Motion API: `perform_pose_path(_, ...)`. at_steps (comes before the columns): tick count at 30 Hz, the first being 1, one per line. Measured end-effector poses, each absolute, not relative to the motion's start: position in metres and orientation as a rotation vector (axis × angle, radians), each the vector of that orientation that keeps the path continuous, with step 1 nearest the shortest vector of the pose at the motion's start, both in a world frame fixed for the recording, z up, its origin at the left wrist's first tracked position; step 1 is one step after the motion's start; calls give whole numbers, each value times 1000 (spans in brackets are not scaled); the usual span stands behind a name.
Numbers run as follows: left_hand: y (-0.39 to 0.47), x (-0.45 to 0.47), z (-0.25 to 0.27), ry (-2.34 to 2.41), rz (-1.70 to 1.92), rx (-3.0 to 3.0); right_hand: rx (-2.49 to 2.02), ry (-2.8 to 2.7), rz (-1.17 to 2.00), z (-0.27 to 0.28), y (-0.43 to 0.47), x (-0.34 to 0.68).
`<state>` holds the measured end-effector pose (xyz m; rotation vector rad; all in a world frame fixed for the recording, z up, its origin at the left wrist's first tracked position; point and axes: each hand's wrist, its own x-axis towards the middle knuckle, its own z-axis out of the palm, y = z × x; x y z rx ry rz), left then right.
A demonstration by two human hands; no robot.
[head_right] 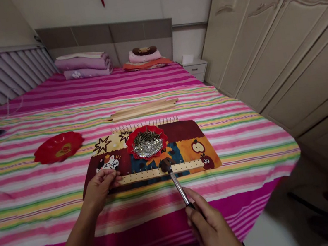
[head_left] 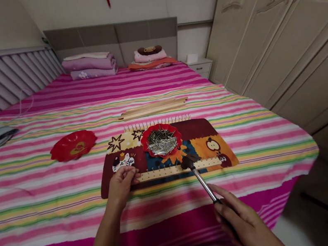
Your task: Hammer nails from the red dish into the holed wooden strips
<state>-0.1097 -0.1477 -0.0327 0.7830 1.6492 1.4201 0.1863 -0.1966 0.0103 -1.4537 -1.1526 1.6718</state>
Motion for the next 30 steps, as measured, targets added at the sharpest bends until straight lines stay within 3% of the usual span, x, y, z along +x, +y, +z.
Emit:
perform_pose_path(21,-149,-106,-48,1664,1485,817,-1437,-1175,1731,6,-198,185)
perform_pose_path(30,-150,-106,-55,1857,1326,981,-1434,-1270,1723,1,-197,185)
